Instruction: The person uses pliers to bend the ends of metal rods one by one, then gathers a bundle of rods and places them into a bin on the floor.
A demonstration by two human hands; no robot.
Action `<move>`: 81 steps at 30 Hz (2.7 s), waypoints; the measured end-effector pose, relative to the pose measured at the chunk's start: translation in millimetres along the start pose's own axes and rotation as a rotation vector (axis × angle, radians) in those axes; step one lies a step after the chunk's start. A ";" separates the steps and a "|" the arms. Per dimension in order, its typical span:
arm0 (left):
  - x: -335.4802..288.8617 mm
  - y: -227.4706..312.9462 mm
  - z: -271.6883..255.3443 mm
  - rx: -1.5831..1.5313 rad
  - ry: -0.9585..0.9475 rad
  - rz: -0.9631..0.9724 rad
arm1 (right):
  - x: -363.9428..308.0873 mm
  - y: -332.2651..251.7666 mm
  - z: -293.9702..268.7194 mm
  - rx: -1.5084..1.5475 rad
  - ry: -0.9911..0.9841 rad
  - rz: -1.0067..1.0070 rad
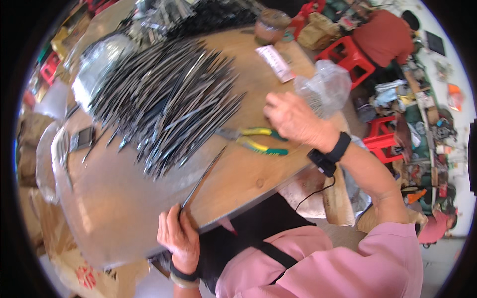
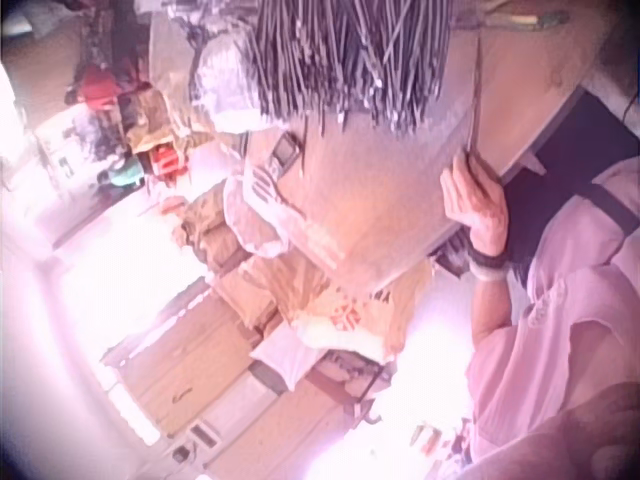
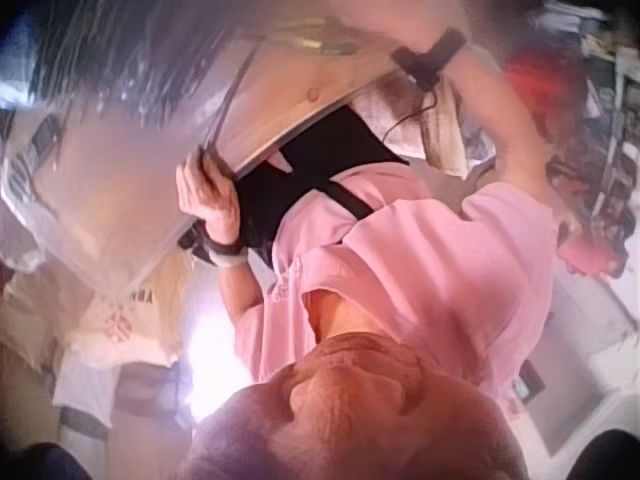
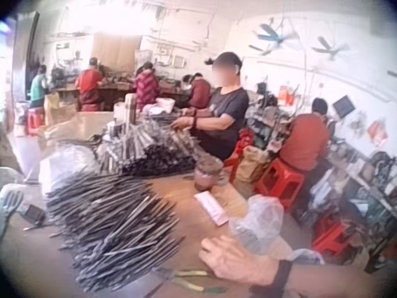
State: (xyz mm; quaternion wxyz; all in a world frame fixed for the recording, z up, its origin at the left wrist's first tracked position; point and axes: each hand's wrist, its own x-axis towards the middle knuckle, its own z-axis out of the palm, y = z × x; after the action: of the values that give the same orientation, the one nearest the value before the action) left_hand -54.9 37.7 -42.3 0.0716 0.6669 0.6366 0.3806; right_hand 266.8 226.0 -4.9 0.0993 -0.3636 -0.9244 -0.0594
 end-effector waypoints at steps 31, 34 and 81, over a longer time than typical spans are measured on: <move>-9.0 55.9 -55.7 -1.357 -0.290 -1.131 | -174.5 -52.3 -47.9 2.452 1.109 0.990; 0.3 68.8 -40.1 -1.745 -0.256 -1.060 | -144.0 -74.8 -31.0 2.731 0.926 0.964; -14.9 76.4 2.1 -1.054 -0.970 -1.019 | -67.4 -101.9 -29.8 0.631 0.057 -0.031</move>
State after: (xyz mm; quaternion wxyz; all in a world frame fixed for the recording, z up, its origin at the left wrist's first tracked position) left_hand 8.5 11.4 -5.7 0.7940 0.2700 0.4975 0.2214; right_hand 249.6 101.9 5.0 0.2324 -0.2988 -0.8994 0.2186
